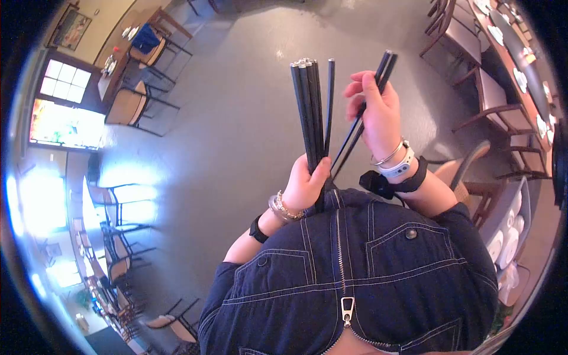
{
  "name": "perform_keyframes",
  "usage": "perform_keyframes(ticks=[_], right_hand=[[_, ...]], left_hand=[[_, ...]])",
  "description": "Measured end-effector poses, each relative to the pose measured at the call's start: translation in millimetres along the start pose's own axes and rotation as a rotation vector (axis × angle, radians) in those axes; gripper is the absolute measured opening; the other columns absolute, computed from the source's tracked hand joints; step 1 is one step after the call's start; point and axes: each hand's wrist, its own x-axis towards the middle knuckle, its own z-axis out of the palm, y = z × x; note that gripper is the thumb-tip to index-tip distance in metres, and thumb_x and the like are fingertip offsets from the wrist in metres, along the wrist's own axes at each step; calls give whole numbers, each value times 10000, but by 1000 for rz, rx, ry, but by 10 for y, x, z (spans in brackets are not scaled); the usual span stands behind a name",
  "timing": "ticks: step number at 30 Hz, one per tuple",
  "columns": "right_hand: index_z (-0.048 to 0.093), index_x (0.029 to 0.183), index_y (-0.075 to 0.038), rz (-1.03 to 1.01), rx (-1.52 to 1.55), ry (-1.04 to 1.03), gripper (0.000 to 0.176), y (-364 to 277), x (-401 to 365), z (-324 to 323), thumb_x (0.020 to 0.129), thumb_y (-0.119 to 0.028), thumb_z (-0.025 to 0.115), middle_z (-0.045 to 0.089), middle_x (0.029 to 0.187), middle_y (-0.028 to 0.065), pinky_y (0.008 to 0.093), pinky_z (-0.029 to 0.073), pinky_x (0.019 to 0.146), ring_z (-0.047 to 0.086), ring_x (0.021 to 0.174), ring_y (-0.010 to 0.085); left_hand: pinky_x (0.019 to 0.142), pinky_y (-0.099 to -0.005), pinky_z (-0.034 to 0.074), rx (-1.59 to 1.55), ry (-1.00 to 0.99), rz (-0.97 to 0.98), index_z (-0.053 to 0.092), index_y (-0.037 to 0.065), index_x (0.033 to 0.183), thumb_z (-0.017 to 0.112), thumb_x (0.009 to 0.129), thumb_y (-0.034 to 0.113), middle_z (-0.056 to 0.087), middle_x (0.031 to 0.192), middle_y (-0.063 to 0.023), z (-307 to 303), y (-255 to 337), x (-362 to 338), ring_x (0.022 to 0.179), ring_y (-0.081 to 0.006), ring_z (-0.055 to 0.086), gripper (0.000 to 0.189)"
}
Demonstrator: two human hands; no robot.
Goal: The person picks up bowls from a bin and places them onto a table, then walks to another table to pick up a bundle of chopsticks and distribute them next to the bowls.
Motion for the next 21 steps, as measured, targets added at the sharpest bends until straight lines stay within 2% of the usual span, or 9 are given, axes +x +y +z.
perform_keyframes(ticks=[1, 2, 5, 6, 7, 9, 10, 14, 21], right_hand=[[506, 849, -23, -34, -63, -10, 259, -12, 316, 50, 864, -271, 434, 487, 590, -4, 182, 361, 395, 444, 443, 53], [482, 961, -31, -6, -45, -21, 192, -54, 622, 127, 862, -190, 444, 420, 581, -29, 184, 239, 359, 319, 396, 34], [490, 980, -29, -70, -246, -116, 167, -321, 1333, 342, 843, -122, 466, 393, 563, -53, 186, 228, 358, 305, 399, 25], [522, 1013, -68, -131, -280, -95, 244, -385, 1533, 436, 771, -45, 542, 388, 563, -77, 163, 262, 418, 335, 474, -1], [522, 1013, -68, -126, -279, -65, 244, -398, 1752, 482, 771, -45, 542, 388, 563, -77, 163, 262, 418, 335, 474, -1], [505, 1074, -68, -306, -492, -171, 343, -418, 2217, 517, 737, -31, 560, 381, 585, -78, 164, 267, 441, 334, 513, -1], [499, 1097, -68, -259, -564, -183, 391, -485, 2441, 530, 712, -24, 554, 377, 598, -76, 167, 275, 444, 332, 521, 5], [527, 1042, -58, -115, -530, -231, 349, -504, 3399, 377, 696, -18, 526, 386, 599, -81, 166, 276, 453, 320, 510, 8], [528, 964, -44, -83, -274, -195, 284, -581, 5336, -27, 688, 4, 484, 439, 625, -66, 175, 315, 479, 371, 531, 11]], left_hand=[[540, -209, 354, -5, -15, 7, 469, 25, 754, 424, 841, 140, 441, 612, 25, -150, 65, 289, 571, -58, 410, 151], [538, -208, 353, -9, -52, 1, 469, 25, 760, 423, 841, 139, 439, 614, 27, -283, 142, 579, 573, -57, 407, 147], [530, -204, 349, -11, -138, -2, 469, 25, 775, 426, 841, 136, 436, 620, 29, -549, 412, 1405, 576, -54, 402, 136], [526, -202, 346, -3, -183, -22, 468, 26, 782, 431, 841, 135, 436, 623, 31, -620, 477, 1622, 578, -52, 399, 129], [526, -202, 346, 0, -208, -39, 468, 26, 782, 431, 841, 135, 436, 623, 31, -679, 524, 1838, 578, -52, 399, 129], [520, -198, 345, 34, -263, -76, 470, 25, 799, 444, 839, 133, 436, 626, 33, -768, 594, 2330, 576, -49, 393, 118], [520, -198, 345, 36, -290, -90, 470, 25, 799, 444, 839, 133, 436, 626, 33, -796, 631, 2579, 576, -49, 393, 118], [497, -217, 346, 87, -289, -86, 466, 14, 770, 463, 819, 117, 432, 602, 16, -846, 708, 3511, 552, -55, 391, 114], [473, -273, 347, 341, -224, -53, 442, -4, 706, 488, 782, 105, 416, 555, -36, -755, 1072, 5516, 521, -102, 396, 141]])
